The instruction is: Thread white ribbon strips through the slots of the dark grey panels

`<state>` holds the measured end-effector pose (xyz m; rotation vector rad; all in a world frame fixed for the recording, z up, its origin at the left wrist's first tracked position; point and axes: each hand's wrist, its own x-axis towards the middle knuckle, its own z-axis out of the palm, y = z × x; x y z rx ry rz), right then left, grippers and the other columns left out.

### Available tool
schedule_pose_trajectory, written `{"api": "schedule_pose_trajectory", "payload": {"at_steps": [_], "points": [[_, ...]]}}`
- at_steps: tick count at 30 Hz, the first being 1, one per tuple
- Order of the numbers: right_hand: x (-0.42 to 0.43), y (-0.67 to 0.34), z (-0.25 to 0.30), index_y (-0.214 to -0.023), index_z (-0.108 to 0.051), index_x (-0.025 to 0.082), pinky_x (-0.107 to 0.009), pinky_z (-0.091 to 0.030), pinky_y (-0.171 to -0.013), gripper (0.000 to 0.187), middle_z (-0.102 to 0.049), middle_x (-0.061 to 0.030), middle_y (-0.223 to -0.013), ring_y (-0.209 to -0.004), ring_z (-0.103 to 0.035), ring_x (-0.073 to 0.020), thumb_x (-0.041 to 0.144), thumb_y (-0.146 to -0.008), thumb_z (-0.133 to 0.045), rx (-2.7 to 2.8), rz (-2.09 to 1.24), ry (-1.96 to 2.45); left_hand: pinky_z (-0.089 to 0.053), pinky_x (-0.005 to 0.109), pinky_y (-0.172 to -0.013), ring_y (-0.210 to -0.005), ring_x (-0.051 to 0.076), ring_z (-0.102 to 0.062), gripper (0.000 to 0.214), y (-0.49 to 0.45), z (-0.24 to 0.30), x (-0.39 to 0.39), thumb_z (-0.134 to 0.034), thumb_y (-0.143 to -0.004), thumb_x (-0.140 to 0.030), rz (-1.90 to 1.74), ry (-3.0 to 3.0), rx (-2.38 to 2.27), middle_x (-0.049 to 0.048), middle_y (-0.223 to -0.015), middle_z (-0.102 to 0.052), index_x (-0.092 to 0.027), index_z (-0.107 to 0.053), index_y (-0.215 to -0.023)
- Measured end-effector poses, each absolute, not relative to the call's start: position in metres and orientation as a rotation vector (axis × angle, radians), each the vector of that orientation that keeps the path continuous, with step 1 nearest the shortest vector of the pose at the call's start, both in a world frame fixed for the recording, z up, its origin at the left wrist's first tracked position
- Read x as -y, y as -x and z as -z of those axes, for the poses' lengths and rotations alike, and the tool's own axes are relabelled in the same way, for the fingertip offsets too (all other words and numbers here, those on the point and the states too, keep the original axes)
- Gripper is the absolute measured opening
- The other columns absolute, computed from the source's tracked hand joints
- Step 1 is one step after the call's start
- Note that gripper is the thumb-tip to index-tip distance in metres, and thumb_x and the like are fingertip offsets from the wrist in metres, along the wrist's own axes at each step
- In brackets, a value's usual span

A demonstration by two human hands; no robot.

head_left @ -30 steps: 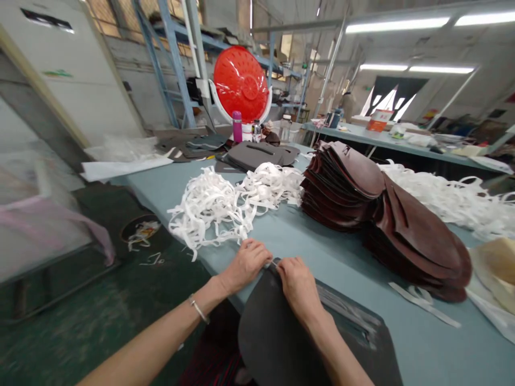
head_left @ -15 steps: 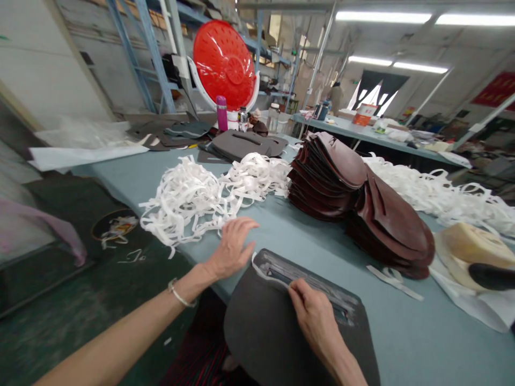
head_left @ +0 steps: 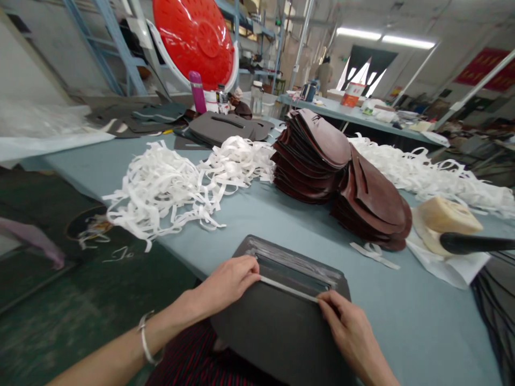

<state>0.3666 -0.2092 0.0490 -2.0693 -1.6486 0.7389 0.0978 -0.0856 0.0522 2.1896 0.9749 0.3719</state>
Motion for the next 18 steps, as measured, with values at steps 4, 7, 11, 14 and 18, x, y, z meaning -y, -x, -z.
{"api": "schedule_pose_trajectory", "payload": {"at_steps": [4, 7, 11, 14, 18], "points": [[0.211, -0.371, -0.04, -0.069, -0.054, 0.024, -0.026, -0.036, -0.054, 0.039, -0.056, 0.0018, -0.057, -0.054, -0.055, -0.0169, 0.058, -0.084, -0.043, 1.471, -0.669, 2.265, -0.039, 0.026, -0.068, -0.075, 0.016, -0.057, 0.019, -0.099, -0.048, 0.081, -0.047, -0.089, -0.033, -0.385, -2.092, -1.17, 0.0, -0.077, -0.061, -0.019, -0.057, -0.081], [0.21, -0.375, -0.036, -0.079, -0.058, 0.024, -0.026, -0.04, -0.059, 0.036, -0.061, 0.0009, -0.066, -0.061, -0.058, -0.0176, 0.055, -0.085, -0.04, 1.455, -0.652, 2.186, -0.039, 0.025, -0.07, -0.075, 0.015, -0.058, 0.018, -0.098, -0.049, 0.075, -0.044, -0.089, -0.028, -0.395, -2.047, -1.163, 0.0002, -0.079, -0.063, -0.019, -0.059, -0.084], [0.211, -0.381, -0.033, -0.079, -0.059, 0.024, -0.025, -0.041, -0.059, 0.038, -0.06, 0.0011, -0.064, -0.061, -0.057, -0.0168, 0.058, -0.082, -0.042, 1.351, -0.643, 2.171, -0.036, 0.024, -0.061, -0.065, 0.014, -0.057, 0.018, -0.1, -0.051, 0.071, -0.05, -0.085, -0.032, -0.335, -2.0, -1.306, -0.0009, -0.069, -0.063, -0.019, -0.06, -0.077], [0.213, -0.383, -0.03, -0.078, -0.059, 0.023, -0.024, -0.041, -0.058, 0.04, -0.06, 0.0009, -0.065, -0.062, -0.056, -0.0163, 0.06, -0.081, -0.044, 1.292, -0.669, 2.153, -0.036, 0.023, -0.06, -0.063, 0.013, -0.058, 0.018, -0.101, -0.051, 0.069, -0.049, -0.084, -0.03, -0.316, -1.972, -1.31, -0.001, -0.068, -0.064, -0.019, -0.061, -0.077], [0.213, -0.382, -0.027, -0.077, -0.059, 0.022, -0.022, -0.04, -0.056, 0.04, -0.058, 0.0011, -0.064, -0.063, -0.054, -0.0159, 0.06, -0.08, -0.046, 1.232, -0.669, 2.156, -0.037, 0.023, -0.059, -0.063, 0.013, -0.059, 0.019, -0.1, -0.048, 0.066, -0.047, -0.084, -0.028, -0.31, -1.951, -1.31, -0.0011, -0.068, -0.065, -0.019, -0.063, -0.078]]}}
